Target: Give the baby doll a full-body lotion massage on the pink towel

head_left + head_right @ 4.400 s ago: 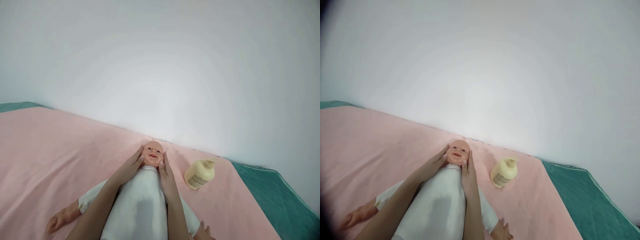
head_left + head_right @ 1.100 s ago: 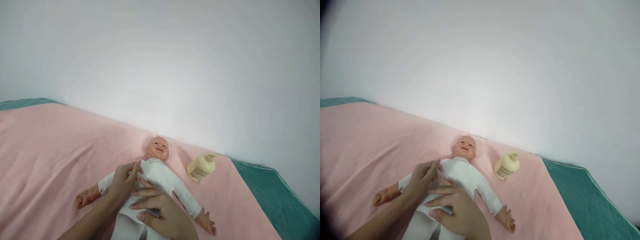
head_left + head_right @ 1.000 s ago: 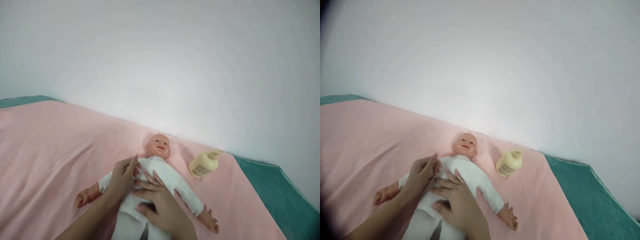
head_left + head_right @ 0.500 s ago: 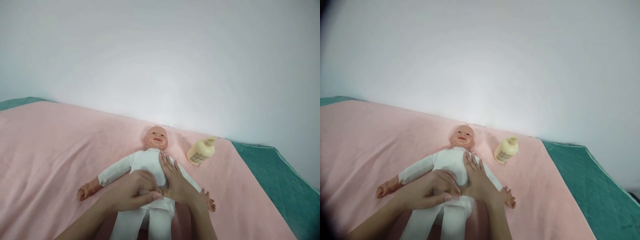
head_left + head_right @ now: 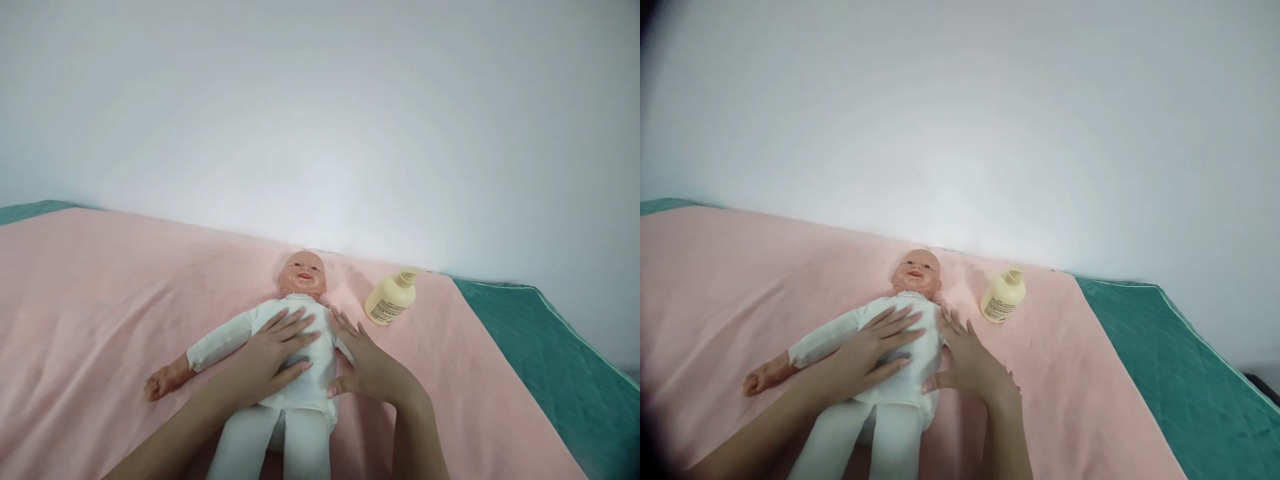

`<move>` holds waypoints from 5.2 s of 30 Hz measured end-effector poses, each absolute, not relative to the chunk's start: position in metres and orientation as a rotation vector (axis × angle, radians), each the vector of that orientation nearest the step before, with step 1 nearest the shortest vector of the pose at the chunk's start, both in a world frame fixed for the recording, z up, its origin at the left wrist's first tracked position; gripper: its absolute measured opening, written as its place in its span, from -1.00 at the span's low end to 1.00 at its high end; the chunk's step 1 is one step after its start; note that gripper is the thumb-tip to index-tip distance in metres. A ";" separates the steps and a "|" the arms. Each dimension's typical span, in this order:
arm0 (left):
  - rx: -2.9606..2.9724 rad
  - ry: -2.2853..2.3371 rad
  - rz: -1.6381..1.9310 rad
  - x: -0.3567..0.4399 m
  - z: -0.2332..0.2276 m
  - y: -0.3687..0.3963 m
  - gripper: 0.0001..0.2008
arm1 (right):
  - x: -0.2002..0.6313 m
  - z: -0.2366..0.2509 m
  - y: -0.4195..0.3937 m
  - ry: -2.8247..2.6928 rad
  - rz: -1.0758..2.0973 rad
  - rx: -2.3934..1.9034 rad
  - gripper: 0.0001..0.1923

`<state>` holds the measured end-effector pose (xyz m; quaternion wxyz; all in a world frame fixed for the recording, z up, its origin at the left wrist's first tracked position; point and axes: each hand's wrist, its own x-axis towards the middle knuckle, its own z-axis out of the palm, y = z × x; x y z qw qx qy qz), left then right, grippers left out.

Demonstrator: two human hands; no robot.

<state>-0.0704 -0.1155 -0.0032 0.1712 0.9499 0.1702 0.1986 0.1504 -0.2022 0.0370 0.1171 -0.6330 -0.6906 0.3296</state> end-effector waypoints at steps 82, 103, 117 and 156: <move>2.677 1.424 0.773 -0.083 -0.041 -0.077 -0.57 | 0.069 0.068 -0.214 -2.387 1.100 -1.460 -0.23; 2.693 1.434 0.668 -0.085 -0.038 -0.078 -0.56 | 0.117 0.038 -0.184 -2.148 1.028 -1.960 0.08; 2.401 0.175 0.479 -0.081 0.027 -0.122 -0.65 | 0.145 0.043 -0.194 -2.101 1.108 -2.110 0.28; 2.395 1.466 0.459 -0.083 -0.024 -0.073 -0.56 | 0.069 0.041 -0.204 -2.408 0.876 -1.392 -0.20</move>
